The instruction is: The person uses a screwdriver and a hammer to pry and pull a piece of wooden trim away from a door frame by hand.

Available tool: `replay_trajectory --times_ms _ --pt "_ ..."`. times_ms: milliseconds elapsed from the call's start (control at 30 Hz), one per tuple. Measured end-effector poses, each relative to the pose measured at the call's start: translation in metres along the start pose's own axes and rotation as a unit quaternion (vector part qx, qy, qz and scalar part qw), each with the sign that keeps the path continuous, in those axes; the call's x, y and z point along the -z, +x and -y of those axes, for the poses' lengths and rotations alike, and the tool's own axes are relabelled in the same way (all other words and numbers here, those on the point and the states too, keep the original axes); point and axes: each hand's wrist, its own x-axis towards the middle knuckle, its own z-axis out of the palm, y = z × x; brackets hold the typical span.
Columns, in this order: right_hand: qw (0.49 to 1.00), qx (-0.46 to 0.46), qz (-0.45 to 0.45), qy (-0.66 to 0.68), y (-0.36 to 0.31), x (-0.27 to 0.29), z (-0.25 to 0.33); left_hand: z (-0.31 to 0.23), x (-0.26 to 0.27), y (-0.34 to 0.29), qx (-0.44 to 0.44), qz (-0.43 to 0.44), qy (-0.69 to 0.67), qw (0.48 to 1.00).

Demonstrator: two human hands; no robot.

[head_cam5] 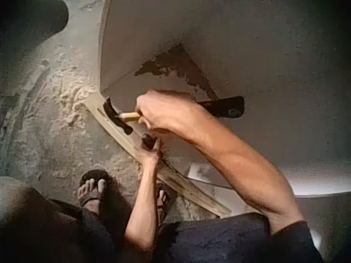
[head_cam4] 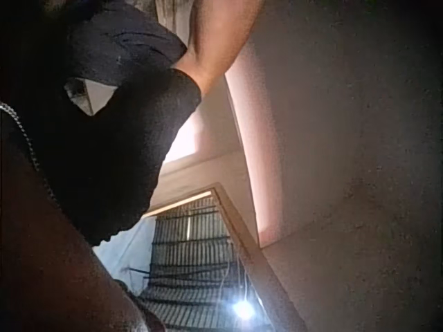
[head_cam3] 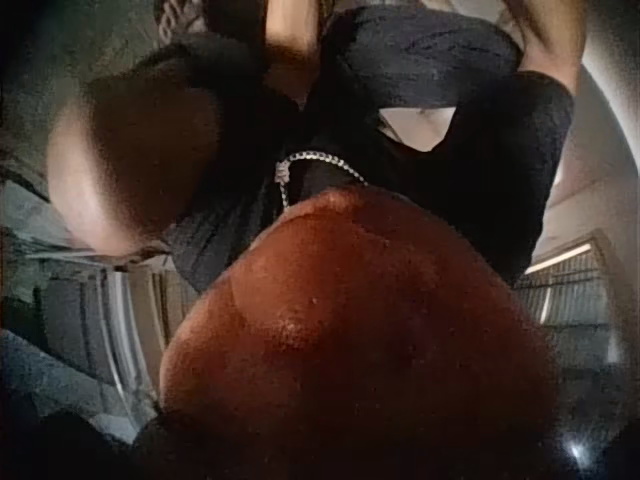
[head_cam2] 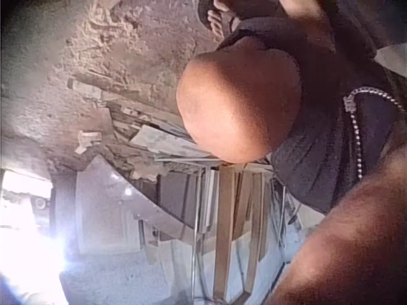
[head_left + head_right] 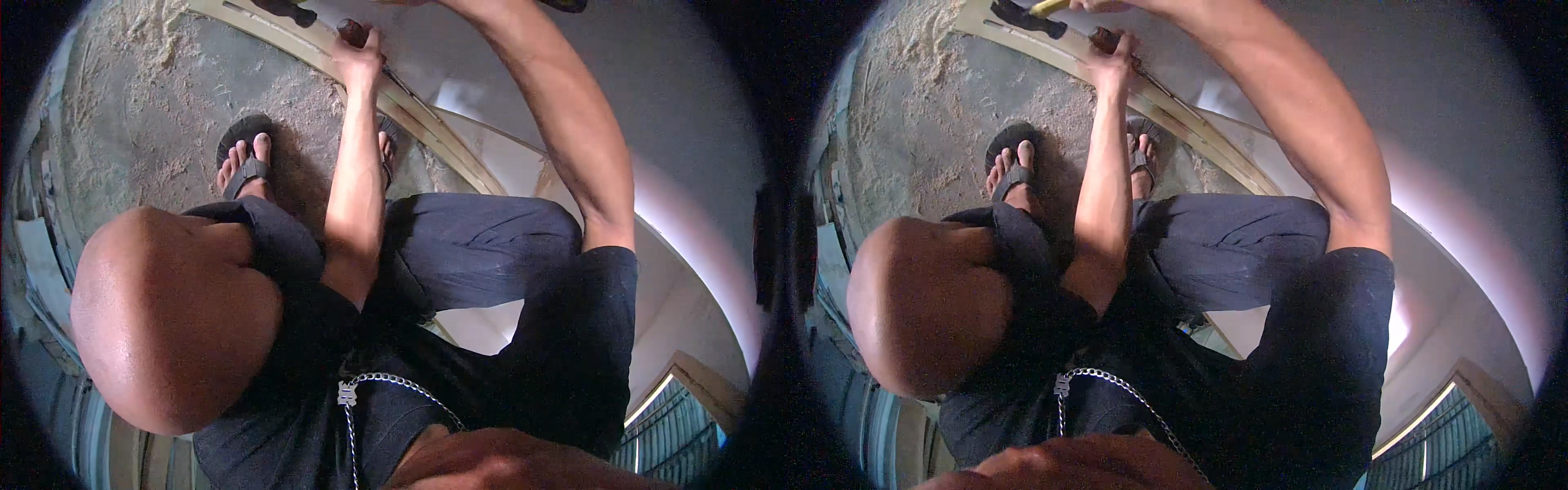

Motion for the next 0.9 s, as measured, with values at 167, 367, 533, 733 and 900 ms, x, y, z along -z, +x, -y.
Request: replay_trajectory --times_ms 167,367,533,733,900 --pt "0.999 -0.039 -0.003 -0.008 -0.008 -0.014 -0.022 -0.042 0.021 0.013 0.085 0.193 0.274 0.938" --pt "0.999 0.0 -0.024 0.035 0.001 0.009 -0.006 -0.054 0.036 0.023 0.159 0.202 0.376 0.89" --pt "0.991 0.088 -0.087 0.053 0.005 -0.008 -0.018 -0.062 0.034 0.019 0.168 0.193 0.394 0.883" --pt "0.997 -0.064 0.047 -0.001 0.0 0.006 0.01 -0.039 0.036 0.015 0.109 0.139 0.355 0.918" --pt "0.999 0.025 -0.022 0.022 0.012 0.012 0.007 -0.062 0.04 0.014 0.203 0.176 0.363 0.892"
